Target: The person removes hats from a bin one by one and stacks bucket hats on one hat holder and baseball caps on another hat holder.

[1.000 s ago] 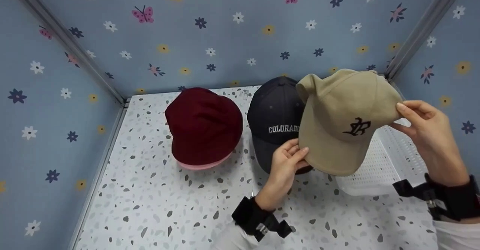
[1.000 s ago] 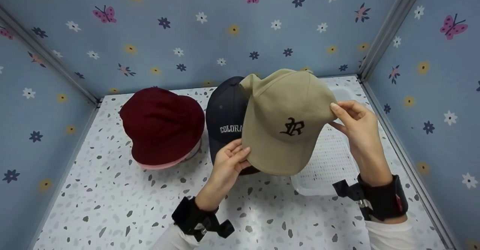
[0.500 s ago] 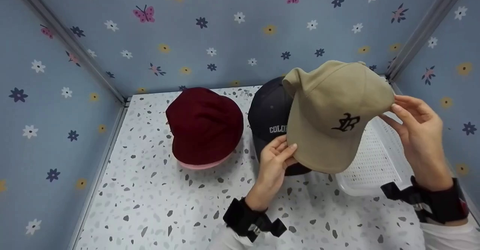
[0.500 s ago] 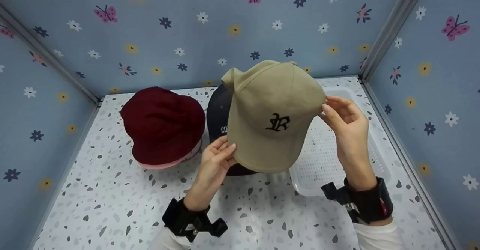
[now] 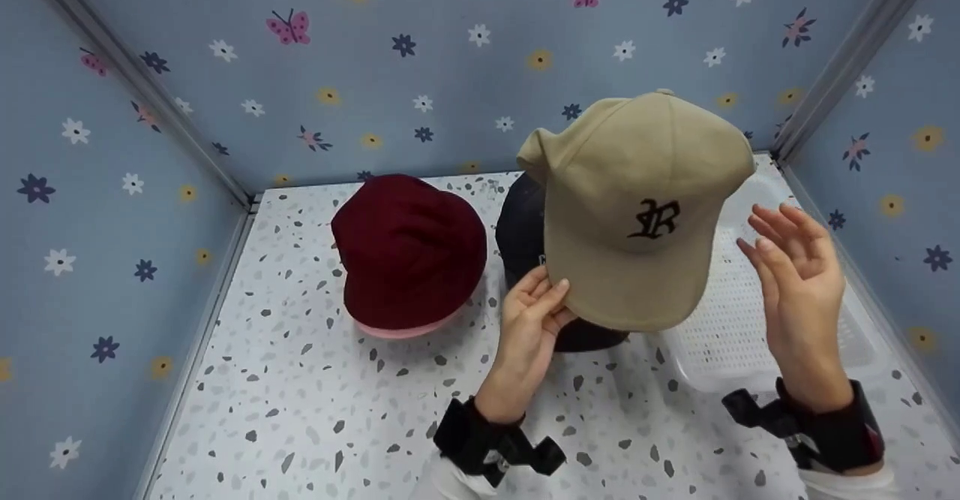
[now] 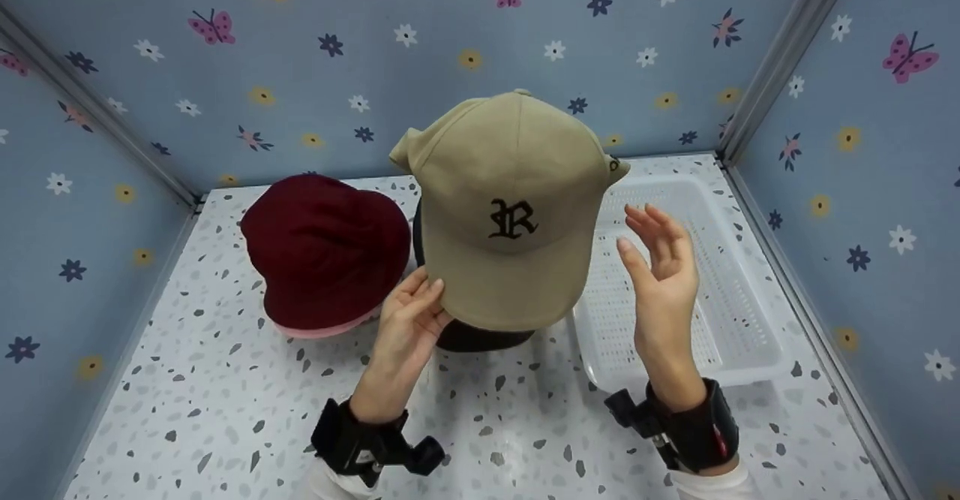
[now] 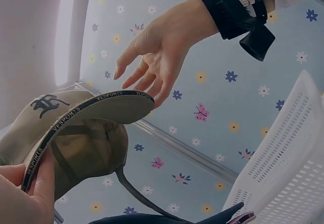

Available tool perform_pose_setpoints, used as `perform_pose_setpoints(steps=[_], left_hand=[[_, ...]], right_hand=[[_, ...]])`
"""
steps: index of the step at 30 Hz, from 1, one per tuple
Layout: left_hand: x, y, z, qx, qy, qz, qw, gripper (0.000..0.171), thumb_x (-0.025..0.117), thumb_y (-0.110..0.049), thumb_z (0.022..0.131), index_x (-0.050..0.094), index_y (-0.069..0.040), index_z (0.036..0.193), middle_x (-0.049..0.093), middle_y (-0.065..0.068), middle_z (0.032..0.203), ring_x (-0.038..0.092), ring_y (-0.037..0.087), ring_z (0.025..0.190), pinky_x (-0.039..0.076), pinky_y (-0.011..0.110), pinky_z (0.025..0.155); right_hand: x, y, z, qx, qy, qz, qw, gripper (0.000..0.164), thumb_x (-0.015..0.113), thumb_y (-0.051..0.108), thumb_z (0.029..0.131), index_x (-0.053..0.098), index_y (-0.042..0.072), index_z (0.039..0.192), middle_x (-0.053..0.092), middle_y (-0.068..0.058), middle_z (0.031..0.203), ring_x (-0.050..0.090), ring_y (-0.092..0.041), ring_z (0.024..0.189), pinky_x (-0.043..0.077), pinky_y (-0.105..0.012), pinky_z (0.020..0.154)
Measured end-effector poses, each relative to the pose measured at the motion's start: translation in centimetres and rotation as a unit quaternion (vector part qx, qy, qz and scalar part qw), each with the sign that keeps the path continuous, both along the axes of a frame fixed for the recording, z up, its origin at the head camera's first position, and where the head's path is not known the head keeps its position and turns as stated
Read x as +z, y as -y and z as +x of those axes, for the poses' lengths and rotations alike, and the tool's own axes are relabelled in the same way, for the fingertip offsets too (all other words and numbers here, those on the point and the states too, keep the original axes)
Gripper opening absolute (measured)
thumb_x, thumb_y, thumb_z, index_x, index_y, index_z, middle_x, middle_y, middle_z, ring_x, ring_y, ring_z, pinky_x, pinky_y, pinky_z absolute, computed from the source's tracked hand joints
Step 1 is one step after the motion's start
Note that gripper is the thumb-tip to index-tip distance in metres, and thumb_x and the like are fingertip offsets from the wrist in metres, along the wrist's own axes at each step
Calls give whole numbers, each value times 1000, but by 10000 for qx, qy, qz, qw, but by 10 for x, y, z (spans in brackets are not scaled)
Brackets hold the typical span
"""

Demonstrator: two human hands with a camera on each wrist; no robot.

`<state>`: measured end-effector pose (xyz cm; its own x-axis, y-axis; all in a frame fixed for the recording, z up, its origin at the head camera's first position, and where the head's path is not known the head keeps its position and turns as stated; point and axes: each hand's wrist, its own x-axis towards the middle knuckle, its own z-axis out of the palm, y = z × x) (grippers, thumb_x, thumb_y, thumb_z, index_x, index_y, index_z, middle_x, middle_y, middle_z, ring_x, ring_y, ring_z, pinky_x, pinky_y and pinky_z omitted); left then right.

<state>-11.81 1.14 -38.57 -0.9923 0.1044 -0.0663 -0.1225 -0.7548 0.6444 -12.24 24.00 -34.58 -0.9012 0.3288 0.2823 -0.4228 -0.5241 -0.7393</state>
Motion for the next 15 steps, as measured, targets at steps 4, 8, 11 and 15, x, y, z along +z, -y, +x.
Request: perform_pose_setpoints(steps=[4, 8, 11, 15], left_hand=[[-1, 3, -1, 14, 36, 119, 9999, 24, 44, 11, 85, 45, 8, 109, 56, 9, 88, 58, 15, 72, 49, 25, 63], [-3, 6, -2, 45, 51, 191, 9998, 24, 42, 10, 86, 44, 8, 110, 57, 9, 89, 58, 13, 71, 50, 25, 63], [-4, 8, -2, 94, 62, 255, 9996, 22, 41, 11, 86, 45, 6, 107, 57, 8, 87, 58, 13, 69, 50, 25, 62], [-6, 12, -3, 132, 123, 385, 9991, 20, 39, 12, 86, 48, 3, 102, 58, 7, 85, 58, 13, 67, 50, 25, 61]], right_hand=[[-9, 8, 2, 209, 197, 105, 9995, 35, 47, -13, 84, 42, -4, 118, 50, -21, 115, 43, -31, 110, 44, -34, 88], [-19, 16, 3, 607, 477, 206, 9968, 33, 46, -7, 87, 42, -2, 119, 51, -17, 113, 48, -26, 107, 45, -31, 85], [-25, 23, 5, 981, 672, 288, 9925, 31, 46, -2, 89, 43, 1, 120, 49, -13, 112, 51, -20, 102, 46, -28, 82], [-29, 33, 7, 1484, 882, 191, 9848, 27, 44, 1, 90, 46, 3, 117, 48, -10, 111, 53, -15, 97, 47, -25, 79]])
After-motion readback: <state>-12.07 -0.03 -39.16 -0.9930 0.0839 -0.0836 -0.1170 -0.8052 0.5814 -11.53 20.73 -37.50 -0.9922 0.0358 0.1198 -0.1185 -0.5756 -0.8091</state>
